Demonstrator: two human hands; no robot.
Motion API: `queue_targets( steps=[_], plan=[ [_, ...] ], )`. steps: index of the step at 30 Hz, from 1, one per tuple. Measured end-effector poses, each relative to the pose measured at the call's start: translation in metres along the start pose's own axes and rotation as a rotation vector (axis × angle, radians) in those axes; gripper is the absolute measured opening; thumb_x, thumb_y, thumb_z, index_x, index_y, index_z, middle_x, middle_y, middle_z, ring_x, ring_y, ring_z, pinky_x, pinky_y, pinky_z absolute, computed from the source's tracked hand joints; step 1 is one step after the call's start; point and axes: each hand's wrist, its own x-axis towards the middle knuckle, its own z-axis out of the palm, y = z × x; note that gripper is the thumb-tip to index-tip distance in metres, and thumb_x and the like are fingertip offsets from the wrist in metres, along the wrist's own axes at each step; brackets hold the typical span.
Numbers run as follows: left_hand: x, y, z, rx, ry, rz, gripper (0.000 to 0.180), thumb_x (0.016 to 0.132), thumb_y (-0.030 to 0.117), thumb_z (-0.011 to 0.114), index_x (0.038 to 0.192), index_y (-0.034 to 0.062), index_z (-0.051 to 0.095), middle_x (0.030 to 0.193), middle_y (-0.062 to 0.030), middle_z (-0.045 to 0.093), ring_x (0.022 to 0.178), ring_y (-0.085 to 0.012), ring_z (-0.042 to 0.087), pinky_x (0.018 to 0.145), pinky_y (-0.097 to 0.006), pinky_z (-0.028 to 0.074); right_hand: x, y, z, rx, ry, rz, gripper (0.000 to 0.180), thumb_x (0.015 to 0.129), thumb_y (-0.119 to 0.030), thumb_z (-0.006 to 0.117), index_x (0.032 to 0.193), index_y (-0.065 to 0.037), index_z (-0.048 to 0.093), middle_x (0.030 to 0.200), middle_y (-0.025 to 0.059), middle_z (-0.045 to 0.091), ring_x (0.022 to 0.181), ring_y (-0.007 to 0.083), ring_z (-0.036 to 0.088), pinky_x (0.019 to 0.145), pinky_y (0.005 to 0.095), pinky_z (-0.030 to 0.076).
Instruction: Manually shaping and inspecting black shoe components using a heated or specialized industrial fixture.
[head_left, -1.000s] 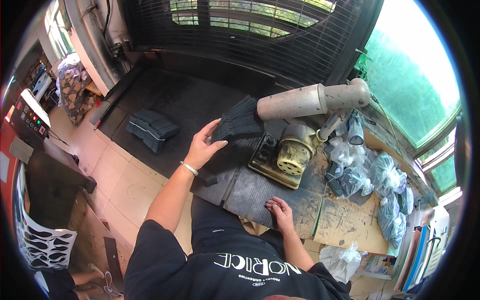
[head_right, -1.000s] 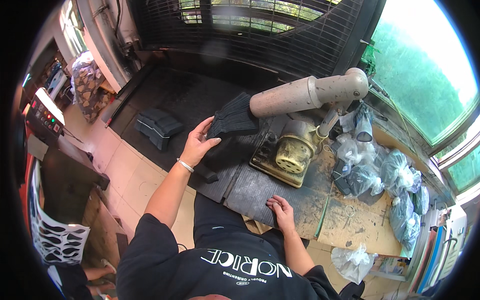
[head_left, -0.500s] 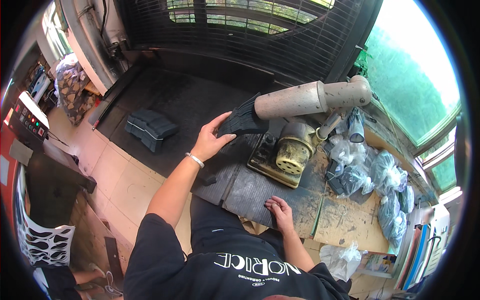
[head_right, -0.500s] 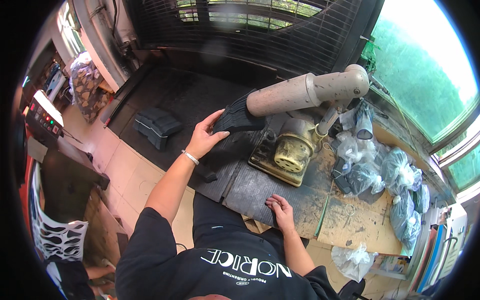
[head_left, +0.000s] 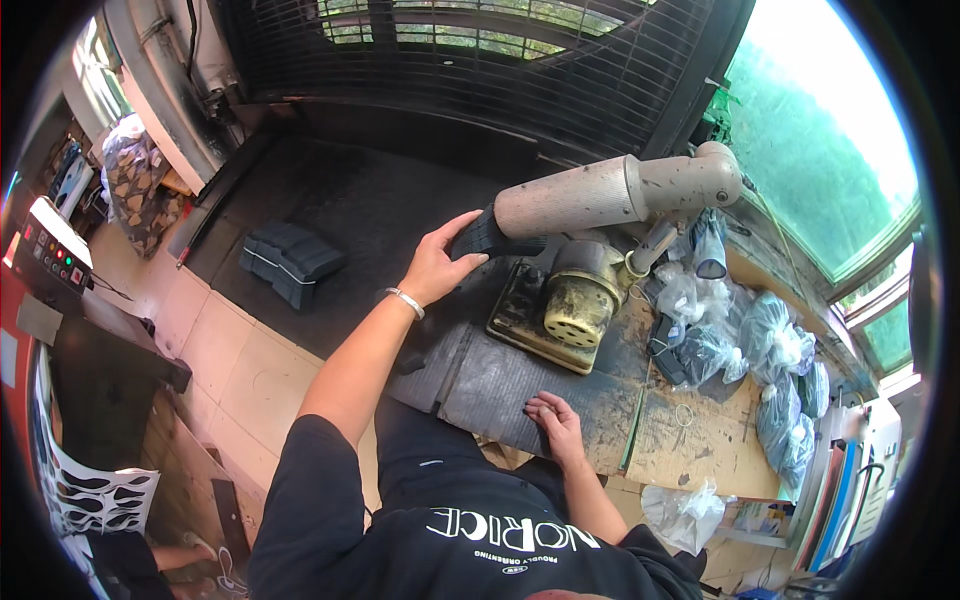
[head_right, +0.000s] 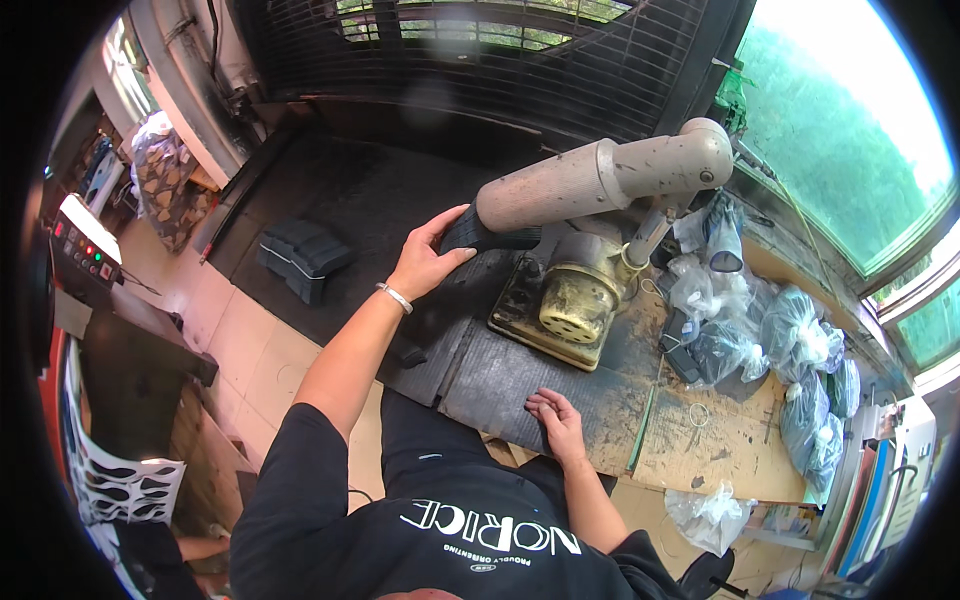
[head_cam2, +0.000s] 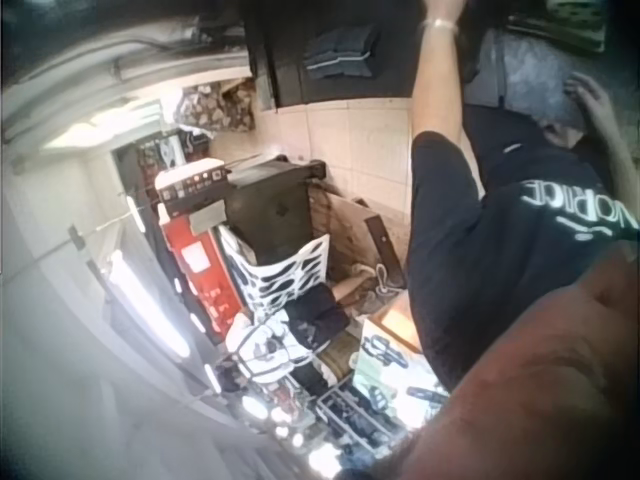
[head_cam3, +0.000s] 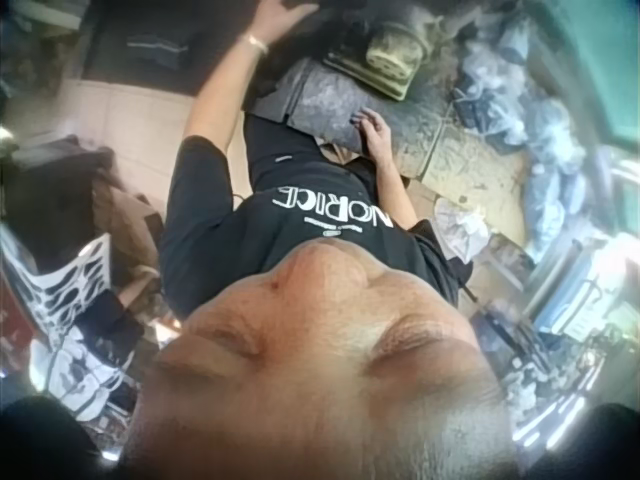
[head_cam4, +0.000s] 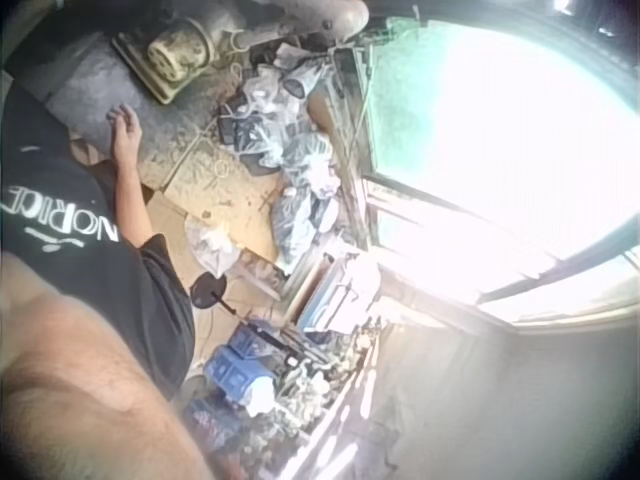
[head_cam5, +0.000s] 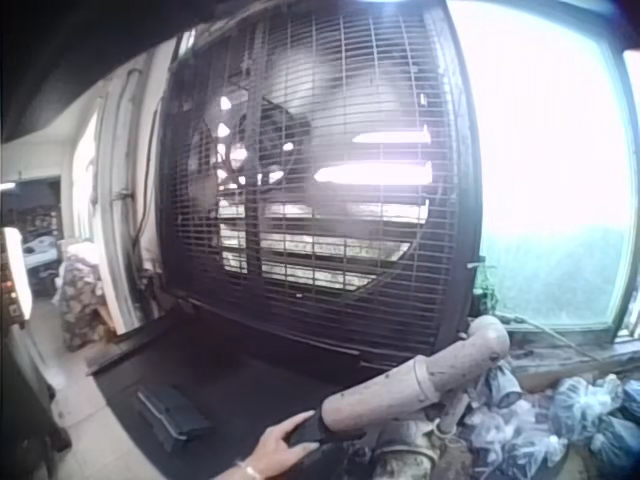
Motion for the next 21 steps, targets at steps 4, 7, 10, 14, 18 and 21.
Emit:
queue_targets(
  steps=[4, 7, 10, 14, 18, 21],
  plan=[
    [-0.001, -0.001, 0.0, -0.012, -0.003, -0.007, 0.059, 0.075, 0.0, 0.07, 0.131, 0.002, 0.05, 0.119, -0.0095, 0.06, 0.107, -0.015, 0.057, 0.095, -0.028, 0.045, -0.001, -0.001, 0.0, -0.004, -0.005, -0.001, 0.031, 0.094, -0.004, 0.049, 0.124, 0.005, 0.049, 0.112, 0.0147, 0.061, 0.101, 0.0212, 0.061, 0.091, 0.0311, 0.049],
    [-0.005, 0.001, -0.001, 0.0, -0.004, -0.021, 0.06, 0.075, 0.0, 0.07, 0.131, 0.002, 0.05, 0.119, -0.0082, 0.06, 0.107, -0.0145, 0.057, 0.096, -0.028, 0.043, -0.002, -0.002, 0.0, -0.01, -0.007, -0.002, 0.031, 0.094, -0.004, 0.048, 0.124, 0.005, 0.049, 0.112, 0.0149, 0.061, 0.102, 0.0214, 0.061, 0.091, 0.0314, 0.048],
    [-0.011, 0.003, -0.004, -0.005, -0.008, -0.037, 0.062, 0.075, -0.001, 0.07, 0.132, 0.0016, 0.048, 0.12, -0.0076, 0.059, 0.109, -0.0142, 0.055, 0.098, -0.028, 0.042, -0.002, -0.002, -0.001, -0.007, -0.008, -0.002, 0.031, 0.095, -0.004, 0.048, 0.124, 0.006, 0.048, 0.113, 0.015, 0.06, 0.102, 0.0217, 0.061, 0.092, 0.0317, 0.048],
    [-0.021, 0.004, -0.009, -0.079, -0.001, -0.056, 0.063, 0.075, -0.002, 0.07, 0.133, -0.0007, 0.046, 0.124, -0.0096, 0.057, 0.112, -0.015, 0.054, 0.099, -0.028, 0.04, -0.001, -0.001, -0.001, -0.003, -0.016, -0.013, 0.031, 0.095, -0.004, 0.048, 0.124, 0.006, 0.048, 0.113, 0.0153, 0.06, 0.102, 0.022, 0.061, 0.092, 0.032, 0.048],
    [-0.032, 0.006, -0.016, -0.116, 0.007, -0.039, 0.063, 0.075, -0.003, 0.069, 0.133, -0.0023, 0.045, 0.126, -0.0106, 0.055, 0.114, -0.0157, 0.053, 0.101, -0.028, 0.039, -0.001, -0.002, 0.0, -0.016, -0.016, -0.017, 0.031, 0.095, -0.004, 0.048, 0.124, 0.006, 0.048, 0.112, 0.0157, 0.06, 0.102, 0.0223, 0.061, 0.092, 0.0321, 0.048],
    [-0.04, 0.009, -0.02, -0.107, 0.015, -0.04, 0.063, 0.076, -0.004, 0.069, 0.133, -0.0034, 0.044, 0.127, -0.0113, 0.055, 0.116, -0.0165, 0.052, 0.102, -0.029, 0.038, -0.001, -0.002, 0.002, -0.026, -0.007, -0.016, 0.031, 0.094, -0.004, 0.048, 0.124, 0.006, 0.048, 0.112, 0.0159, 0.061, 0.101, 0.0224, 0.062, 0.091, 0.0321, 0.049]
  ],
)
